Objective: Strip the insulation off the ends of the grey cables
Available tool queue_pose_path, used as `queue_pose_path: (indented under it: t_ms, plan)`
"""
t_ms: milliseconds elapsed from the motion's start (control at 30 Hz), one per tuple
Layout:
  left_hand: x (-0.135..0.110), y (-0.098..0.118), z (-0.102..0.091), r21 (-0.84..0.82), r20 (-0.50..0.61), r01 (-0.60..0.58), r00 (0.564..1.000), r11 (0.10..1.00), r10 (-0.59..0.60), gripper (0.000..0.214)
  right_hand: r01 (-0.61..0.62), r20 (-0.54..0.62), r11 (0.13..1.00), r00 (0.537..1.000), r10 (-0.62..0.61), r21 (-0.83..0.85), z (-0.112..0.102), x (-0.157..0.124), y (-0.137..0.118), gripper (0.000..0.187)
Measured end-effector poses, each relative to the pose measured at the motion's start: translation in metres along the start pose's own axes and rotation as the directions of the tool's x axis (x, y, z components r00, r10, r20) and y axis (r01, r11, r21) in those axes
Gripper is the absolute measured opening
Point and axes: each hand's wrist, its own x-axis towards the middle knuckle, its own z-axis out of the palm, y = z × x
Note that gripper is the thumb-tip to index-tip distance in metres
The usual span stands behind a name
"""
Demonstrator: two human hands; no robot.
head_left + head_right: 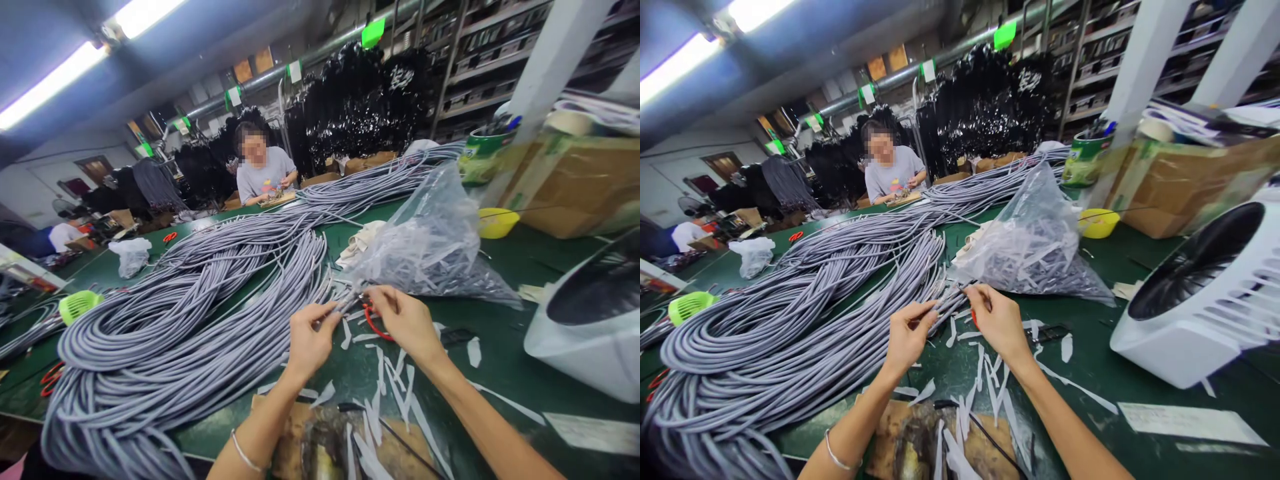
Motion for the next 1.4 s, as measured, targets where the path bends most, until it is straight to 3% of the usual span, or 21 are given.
queue_pose_path:
  t_ms: [133,200,333,467,600,733,1000,1100,1233,1400]
  plan:
    - [0.008,-0.005,-0.002,-0.245,0.003,0.135,0.990,0.960,-0.139,0.034,0.107,0.269,0.948,0.963,-0.024,-0.299,0.003,-0.002,0.001,0.012]
    - [0.012,-0.008,-0.001,-0.306,0.020,0.174,0.984,0.936,-0.176,0.037,0.130,0.306,0.893,0.952,0.008,-0.430,-0.002,0.000,-0.001,0.005]
    - [0.016,-0.018,0.000,-0.283,0.040,0.200,0.980,0.938,-0.197,0.042,-0.005,0.130,0.698,0.981,0.141,-0.716,-0.038,0.003,-0.007,0.031]
    - [0.017,-0.026,0.002,-0.251,0.057,0.222,0.975,0.942,-0.215,0.051,-0.131,0.000,0.503,0.968,0.253,-0.854,-0.070,-0.010,-0.006,0.040]
    - [0.018,-0.028,0.000,-0.244,0.061,0.219,0.976,0.945,-0.210,0.053,-0.087,0.026,0.419,0.967,0.255,-0.904,-0.074,-0.032,0.000,0.044]
    - [0.020,-0.026,-0.003,-0.213,0.073,0.221,0.975,0.952,-0.210,0.044,-0.036,0.053,0.375,0.973,0.226,-0.926,-0.068,-0.041,-0.001,0.034]
    - [0.020,-0.026,-0.009,-0.138,0.042,0.228,0.974,0.964,-0.225,0.031,0.010,0.086,0.399,0.981,0.175,-0.917,-0.016,-0.004,-0.009,0.027]
    - [0.020,-0.022,-0.010,-0.123,0.007,0.201,0.980,0.972,-0.201,0.028,-0.011,0.070,0.435,0.983,0.170,-0.900,-0.009,0.004,-0.004,0.022]
    - [0.017,-0.014,-0.011,-0.083,-0.085,0.120,0.988,0.989,-0.127,0.023,-0.011,0.080,0.565,0.987,0.136,-0.825,-0.018,0.002,0.002,0.014]
    - [0.011,-0.005,-0.014,-0.019,-0.172,0.040,0.984,0.999,-0.042,0.016,0.075,0.137,0.775,0.990,0.015,-0.628,-0.015,-0.005,0.003,0.023]
